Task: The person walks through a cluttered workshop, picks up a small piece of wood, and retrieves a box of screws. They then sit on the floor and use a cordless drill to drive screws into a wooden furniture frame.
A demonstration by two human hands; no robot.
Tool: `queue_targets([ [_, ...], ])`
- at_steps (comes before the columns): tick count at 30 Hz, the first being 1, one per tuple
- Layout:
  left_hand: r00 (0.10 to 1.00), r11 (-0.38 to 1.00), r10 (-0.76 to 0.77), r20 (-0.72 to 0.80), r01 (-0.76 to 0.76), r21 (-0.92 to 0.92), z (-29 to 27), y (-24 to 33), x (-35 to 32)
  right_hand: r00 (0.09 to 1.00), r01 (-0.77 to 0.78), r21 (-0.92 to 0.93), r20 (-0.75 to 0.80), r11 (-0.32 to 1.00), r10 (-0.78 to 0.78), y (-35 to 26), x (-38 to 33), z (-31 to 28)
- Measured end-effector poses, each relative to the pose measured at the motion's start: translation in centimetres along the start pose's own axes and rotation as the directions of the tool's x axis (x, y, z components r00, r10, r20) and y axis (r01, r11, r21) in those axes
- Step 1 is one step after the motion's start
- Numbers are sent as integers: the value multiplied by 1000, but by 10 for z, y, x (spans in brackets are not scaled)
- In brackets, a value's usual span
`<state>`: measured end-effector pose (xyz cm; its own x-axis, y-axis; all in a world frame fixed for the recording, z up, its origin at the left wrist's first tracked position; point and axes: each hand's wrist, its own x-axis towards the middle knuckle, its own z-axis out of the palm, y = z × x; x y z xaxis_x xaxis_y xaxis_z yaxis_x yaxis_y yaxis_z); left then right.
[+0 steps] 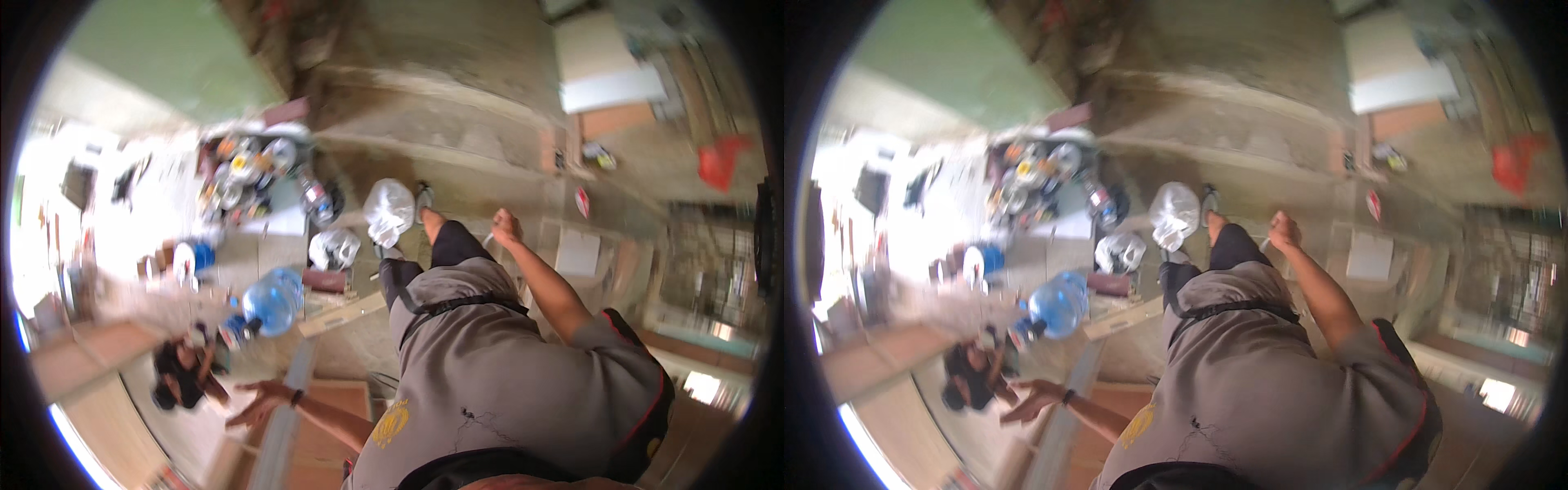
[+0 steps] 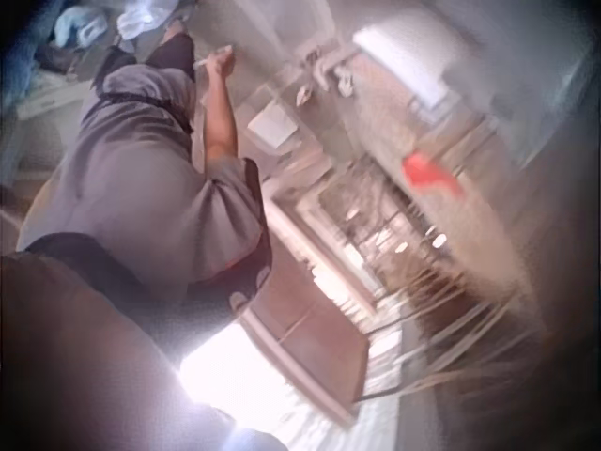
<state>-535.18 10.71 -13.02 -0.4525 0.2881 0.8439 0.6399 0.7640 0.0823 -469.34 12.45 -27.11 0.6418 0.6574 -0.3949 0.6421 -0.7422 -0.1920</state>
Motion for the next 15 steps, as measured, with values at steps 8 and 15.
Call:
queue_targets([
  [8, 467, 185, 868, 171, 15, -983, -60, 287, -127, 892, -421, 305, -34, 854, 451, 119, -66, -7],
  [15, 89, 86, 991, 99, 138, -987, -86, 348, -183, 603, -739, 395, 25, 546, 798, 241, -199, 59],
])
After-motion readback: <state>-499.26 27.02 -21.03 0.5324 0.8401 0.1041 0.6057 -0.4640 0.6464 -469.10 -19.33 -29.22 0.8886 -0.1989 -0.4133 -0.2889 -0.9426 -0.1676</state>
